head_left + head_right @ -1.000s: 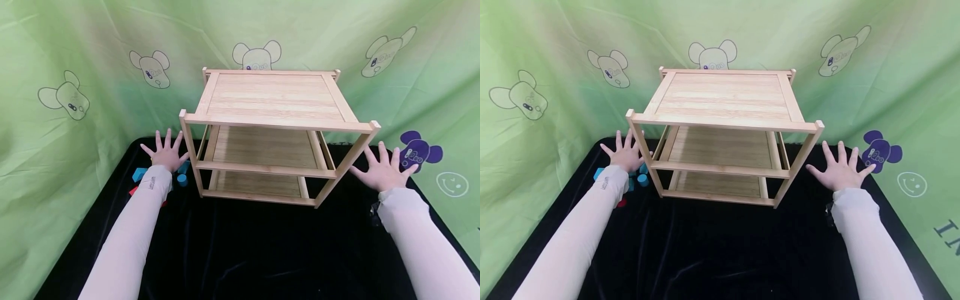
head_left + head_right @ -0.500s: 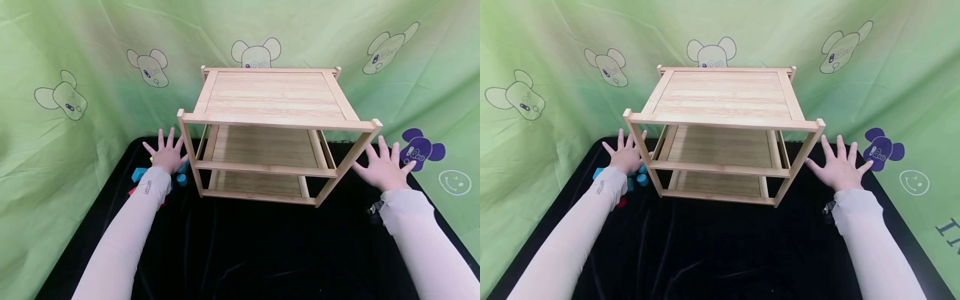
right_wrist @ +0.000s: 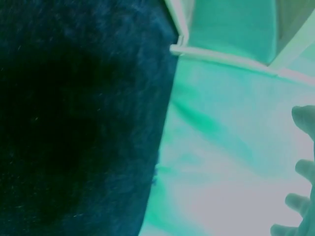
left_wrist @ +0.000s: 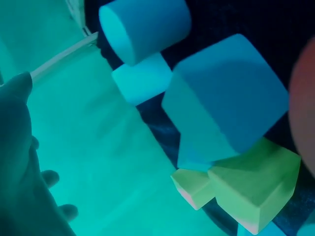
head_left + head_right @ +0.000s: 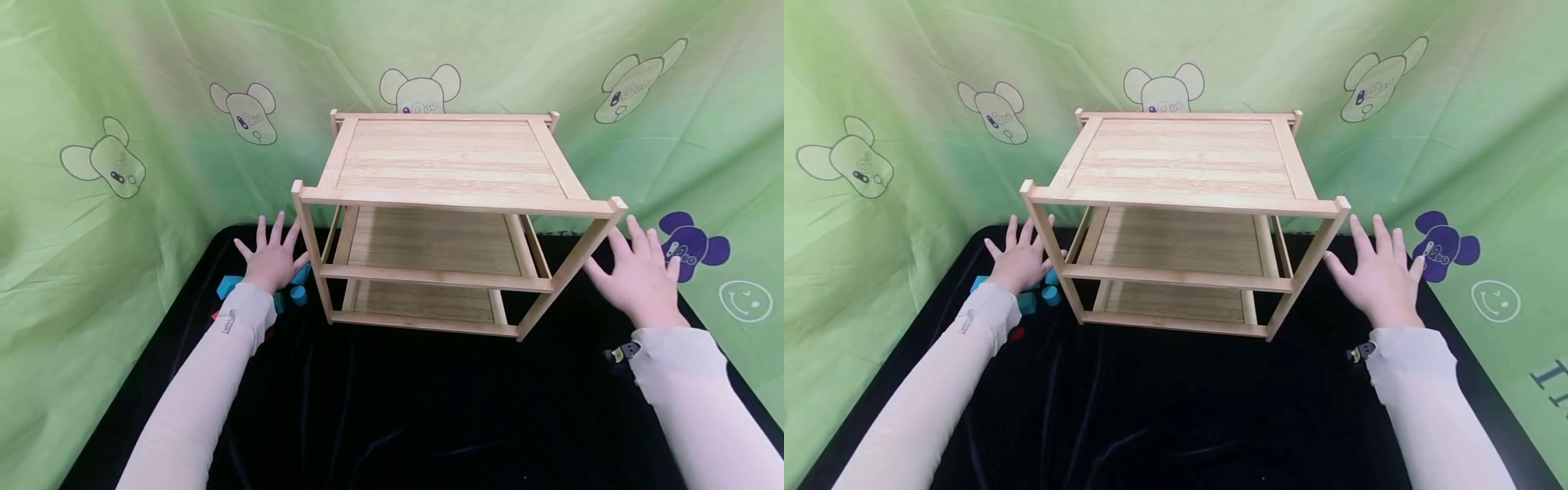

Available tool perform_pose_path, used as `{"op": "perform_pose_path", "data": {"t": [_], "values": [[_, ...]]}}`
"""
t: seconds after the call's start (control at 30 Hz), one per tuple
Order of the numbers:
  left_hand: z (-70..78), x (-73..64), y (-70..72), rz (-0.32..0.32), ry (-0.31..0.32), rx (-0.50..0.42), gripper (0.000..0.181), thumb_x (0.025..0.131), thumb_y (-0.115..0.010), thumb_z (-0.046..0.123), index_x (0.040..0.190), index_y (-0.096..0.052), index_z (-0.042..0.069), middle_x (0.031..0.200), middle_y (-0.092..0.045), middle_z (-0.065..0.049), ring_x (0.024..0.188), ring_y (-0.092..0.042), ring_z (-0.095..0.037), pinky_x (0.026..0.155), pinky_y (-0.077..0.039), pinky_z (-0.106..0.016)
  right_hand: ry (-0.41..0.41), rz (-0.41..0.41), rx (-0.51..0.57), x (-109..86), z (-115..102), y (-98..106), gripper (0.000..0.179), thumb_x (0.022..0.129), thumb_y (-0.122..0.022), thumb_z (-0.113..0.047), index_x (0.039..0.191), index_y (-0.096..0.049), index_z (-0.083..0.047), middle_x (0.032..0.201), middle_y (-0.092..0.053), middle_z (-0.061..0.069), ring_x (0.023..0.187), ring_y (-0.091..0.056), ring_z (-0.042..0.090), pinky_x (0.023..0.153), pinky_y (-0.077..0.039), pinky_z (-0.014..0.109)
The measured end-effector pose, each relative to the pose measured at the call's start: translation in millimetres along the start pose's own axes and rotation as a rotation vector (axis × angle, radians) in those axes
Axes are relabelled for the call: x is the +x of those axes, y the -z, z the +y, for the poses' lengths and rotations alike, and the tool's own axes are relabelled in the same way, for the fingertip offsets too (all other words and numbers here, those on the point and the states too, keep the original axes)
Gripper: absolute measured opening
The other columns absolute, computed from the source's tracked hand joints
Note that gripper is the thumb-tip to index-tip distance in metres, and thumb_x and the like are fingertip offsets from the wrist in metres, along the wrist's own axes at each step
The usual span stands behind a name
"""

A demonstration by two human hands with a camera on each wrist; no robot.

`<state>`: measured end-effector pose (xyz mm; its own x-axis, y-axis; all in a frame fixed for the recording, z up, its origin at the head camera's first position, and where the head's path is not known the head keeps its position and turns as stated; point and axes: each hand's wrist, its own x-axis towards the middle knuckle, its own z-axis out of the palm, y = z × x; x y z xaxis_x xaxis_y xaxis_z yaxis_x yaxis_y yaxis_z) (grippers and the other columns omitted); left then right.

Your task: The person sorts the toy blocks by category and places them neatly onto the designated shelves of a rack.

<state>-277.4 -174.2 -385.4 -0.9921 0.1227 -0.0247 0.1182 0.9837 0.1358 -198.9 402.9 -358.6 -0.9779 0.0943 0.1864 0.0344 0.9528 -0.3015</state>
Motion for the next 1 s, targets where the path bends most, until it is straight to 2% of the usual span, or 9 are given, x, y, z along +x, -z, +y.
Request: {"op": "perform_pose_path", "data": {"t": [0.2,0.5,0.7,0.87,1.0], "values": [[1.2,-6.3,3.3,-0.009,-0.002,-0.042,0.075,0.106,-0.043,0.051,0.165,-0.005,0.022,0.170,0.006,-0.013,0.152,0.013,-0.046,0.105,0.003,-0.084,0.034,0.109,0.037,-7.5,-12,8,0.074,0.103,-0.043,-0.049,0.163,-0.019,-0.013,0.169,-0.003,0.017,0.153,0.002,0.045,0.112,0.004,0.077],[-2.6,-18.0,6.2,0.066,-0.043,-0.113,0.077,0.105,-0.047,0.050,0.164,-0.014,0.014,0.167,-0.012,-0.020,0.151,-0.009,-0.047,0.111,-0.010,-0.079,0.145,0.342,0.129,-21.8,-44,25,0.061,0.102,-0.050,-0.037,0.154,-0.041,-0.005,0.162,-0.030,0.020,0.150,-0.024,0.043,0.121,-0.004,0.065],[-3.7,-27.2,7.1,0.108,-0.069,-0.114,0.072,0.105,-0.050,0.045,0.160,-0.026,0.005,0.161,-0.028,-0.024,0.146,-0.027,-0.046,0.114,-0.023,-0.070,0.248,0.531,0.202,-29.6,-63,33,0.054,0.100,-0.054,-0.033,0.144,-0.054,-0.001,0.152,-0.047,0.021,0.144,-0.038,0.039,0.123,-0.014,0.058],[-4.1,-33.9,5.0,0.145,-0.105,-0.101,0.061,0.105,-0.053,0.034,0.155,-0.037,0.001,0.154,-0.039,-0.025,0.140,-0.038,-0.045,0.113,-0.031,-0.064,0.306,0.669,0.246,-35.5,-77,38,0.050,0.097,-0.052,-0.026,0.137,-0.060,0.002,0.144,-0.055,0.021,0.139,-0.046,0.040,0.122,-0.022,0.054],[-5.1,-39.1,3.4,0.181,-0.131,-0.099,0.055,0.105,-0.054,0.029,0.150,-0.044,0.000,0.148,-0.046,-0.026,0.135,-0.044,-0.044,0.110,-0.037,-0.061,0.342,0.765,0.273,-40.1,-89,44,0.050,0.097,-0.050,-0.027,0.133,-0.062,0.005,0.140,-0.059,0.022,0.135,-0.050,0.041,0.121,-0.026,0.052]]}}
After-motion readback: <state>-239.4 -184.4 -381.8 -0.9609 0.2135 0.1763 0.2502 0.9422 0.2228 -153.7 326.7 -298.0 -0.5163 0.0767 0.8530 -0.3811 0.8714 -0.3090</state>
